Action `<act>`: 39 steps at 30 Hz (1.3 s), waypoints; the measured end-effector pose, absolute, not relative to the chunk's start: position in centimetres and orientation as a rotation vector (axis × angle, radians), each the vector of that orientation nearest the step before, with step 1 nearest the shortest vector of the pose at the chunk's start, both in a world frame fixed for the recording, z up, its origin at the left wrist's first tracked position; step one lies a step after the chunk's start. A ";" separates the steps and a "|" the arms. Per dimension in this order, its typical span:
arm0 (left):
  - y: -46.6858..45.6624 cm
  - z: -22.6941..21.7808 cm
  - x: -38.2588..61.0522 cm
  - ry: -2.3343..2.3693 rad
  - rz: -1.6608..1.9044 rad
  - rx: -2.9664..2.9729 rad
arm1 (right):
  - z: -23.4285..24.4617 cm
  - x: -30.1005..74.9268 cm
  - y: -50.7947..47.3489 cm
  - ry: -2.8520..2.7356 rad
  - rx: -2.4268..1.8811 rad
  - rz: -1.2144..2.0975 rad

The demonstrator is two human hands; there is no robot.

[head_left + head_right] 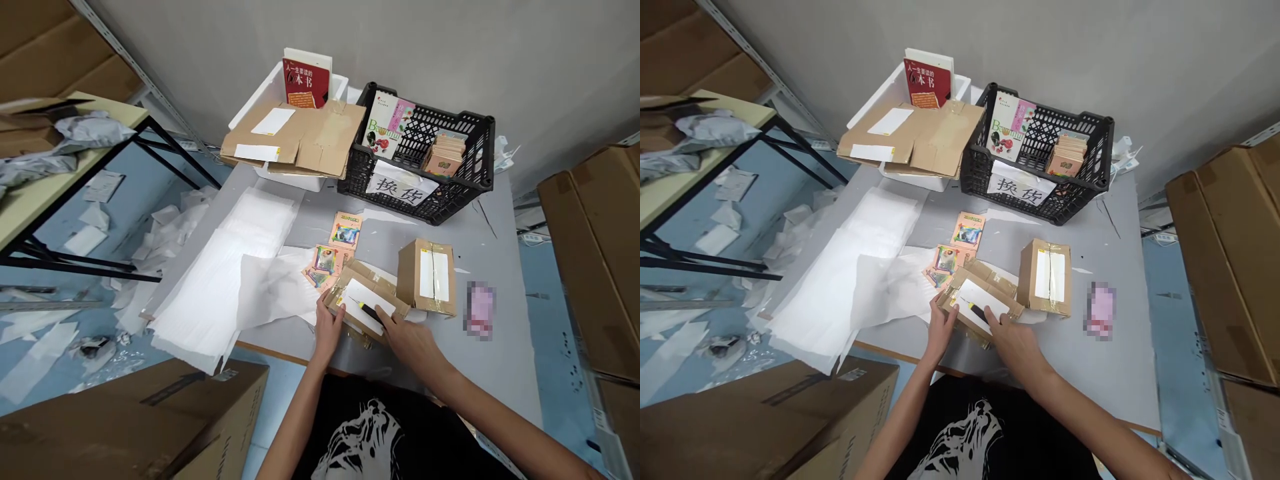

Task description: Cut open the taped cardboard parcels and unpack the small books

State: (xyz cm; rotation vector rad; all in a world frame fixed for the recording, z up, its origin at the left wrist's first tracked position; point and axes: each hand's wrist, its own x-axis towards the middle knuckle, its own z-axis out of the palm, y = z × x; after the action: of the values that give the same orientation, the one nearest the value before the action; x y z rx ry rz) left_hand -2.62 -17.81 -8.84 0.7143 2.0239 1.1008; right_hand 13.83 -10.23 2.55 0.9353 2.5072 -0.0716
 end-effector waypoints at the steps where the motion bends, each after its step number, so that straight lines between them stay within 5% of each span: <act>1: -17.8 -8.9 -2.6 2.025 1.095 0.708 | 2.2 12.9 -10.0 2.506 0.910 -0.081; 13: -17.6 -8.7 -2.4 2.049 1.088 0.681 | 2.1 10.3 -9.8 2.468 0.860 -0.061; 39: -17.2 -8.0 -2.2 2.081 1.000 0.631 | 3.6 22.2 -11.5 2.314 0.955 0.167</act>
State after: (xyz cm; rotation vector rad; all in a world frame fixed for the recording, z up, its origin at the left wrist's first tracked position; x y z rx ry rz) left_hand -2.21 -17.25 -7.96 0.6312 2.0815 1.0003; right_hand 22.23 -11.54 3.60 0.9547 2.3143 0.1674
